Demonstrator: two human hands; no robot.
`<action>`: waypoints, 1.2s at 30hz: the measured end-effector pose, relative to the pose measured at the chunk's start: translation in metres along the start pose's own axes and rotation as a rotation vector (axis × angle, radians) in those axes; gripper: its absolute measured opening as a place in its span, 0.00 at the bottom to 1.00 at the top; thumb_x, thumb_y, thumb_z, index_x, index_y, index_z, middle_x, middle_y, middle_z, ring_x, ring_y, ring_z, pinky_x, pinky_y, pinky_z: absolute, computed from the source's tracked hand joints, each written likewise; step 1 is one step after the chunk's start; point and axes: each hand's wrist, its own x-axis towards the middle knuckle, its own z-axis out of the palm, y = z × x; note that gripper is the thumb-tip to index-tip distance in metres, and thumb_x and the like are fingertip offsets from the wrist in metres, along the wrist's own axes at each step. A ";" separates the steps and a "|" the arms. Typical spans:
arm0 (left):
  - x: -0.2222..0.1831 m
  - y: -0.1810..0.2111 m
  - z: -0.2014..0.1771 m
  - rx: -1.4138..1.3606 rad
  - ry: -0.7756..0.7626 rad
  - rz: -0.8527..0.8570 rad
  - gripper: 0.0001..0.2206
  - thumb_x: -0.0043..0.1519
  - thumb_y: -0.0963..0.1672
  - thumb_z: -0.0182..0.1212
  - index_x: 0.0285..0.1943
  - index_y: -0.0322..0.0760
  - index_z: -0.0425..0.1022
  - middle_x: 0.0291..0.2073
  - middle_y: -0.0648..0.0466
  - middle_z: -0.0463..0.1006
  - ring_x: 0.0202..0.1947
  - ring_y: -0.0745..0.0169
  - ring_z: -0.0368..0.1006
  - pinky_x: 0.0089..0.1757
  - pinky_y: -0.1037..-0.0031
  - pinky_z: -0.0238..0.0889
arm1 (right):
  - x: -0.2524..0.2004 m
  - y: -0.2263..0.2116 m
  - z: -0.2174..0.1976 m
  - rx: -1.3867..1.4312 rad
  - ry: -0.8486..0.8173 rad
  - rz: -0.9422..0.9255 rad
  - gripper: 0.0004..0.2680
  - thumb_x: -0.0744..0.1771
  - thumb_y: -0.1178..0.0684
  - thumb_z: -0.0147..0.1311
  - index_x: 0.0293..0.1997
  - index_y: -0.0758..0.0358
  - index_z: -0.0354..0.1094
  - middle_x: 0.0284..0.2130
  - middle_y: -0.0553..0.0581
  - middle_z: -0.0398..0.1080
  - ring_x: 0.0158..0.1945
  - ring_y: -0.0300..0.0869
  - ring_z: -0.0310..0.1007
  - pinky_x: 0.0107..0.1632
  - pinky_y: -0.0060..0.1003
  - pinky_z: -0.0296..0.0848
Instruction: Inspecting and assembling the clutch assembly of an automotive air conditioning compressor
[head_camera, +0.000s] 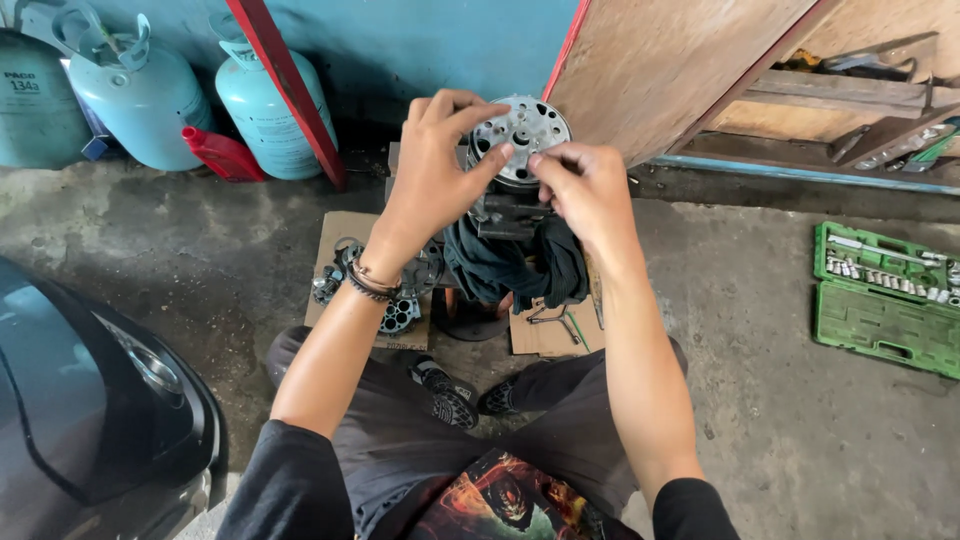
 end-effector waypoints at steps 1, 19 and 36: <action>-0.001 -0.001 0.002 -0.001 -0.001 0.000 0.14 0.60 0.45 0.67 0.54 0.38 0.81 0.47 0.51 0.72 0.48 0.54 0.63 0.49 0.68 0.61 | 0.004 0.000 -0.001 0.000 0.001 0.001 0.07 0.66 0.57 0.57 0.36 0.71 0.78 0.17 0.52 0.68 0.19 0.33 0.59 0.23 0.25 0.56; -0.004 0.002 0.028 0.257 0.188 0.010 0.11 0.54 0.46 0.69 0.44 0.40 0.82 0.48 0.52 0.72 0.53 0.51 0.63 0.53 0.59 0.50 | 0.017 0.004 -0.010 -0.278 -0.027 -0.016 0.07 0.66 0.56 0.58 0.32 0.69 0.74 0.17 0.51 0.66 0.21 0.34 0.61 0.25 0.28 0.60; -0.005 -0.001 0.028 0.245 0.144 0.007 0.12 0.57 0.47 0.68 0.48 0.41 0.81 0.51 0.53 0.72 0.56 0.49 0.62 0.54 0.57 0.49 | -0.012 0.000 -0.009 -0.228 0.091 -0.185 0.07 0.65 0.65 0.55 0.47 0.70 0.71 0.26 0.55 0.73 0.25 0.34 0.63 0.29 0.27 0.62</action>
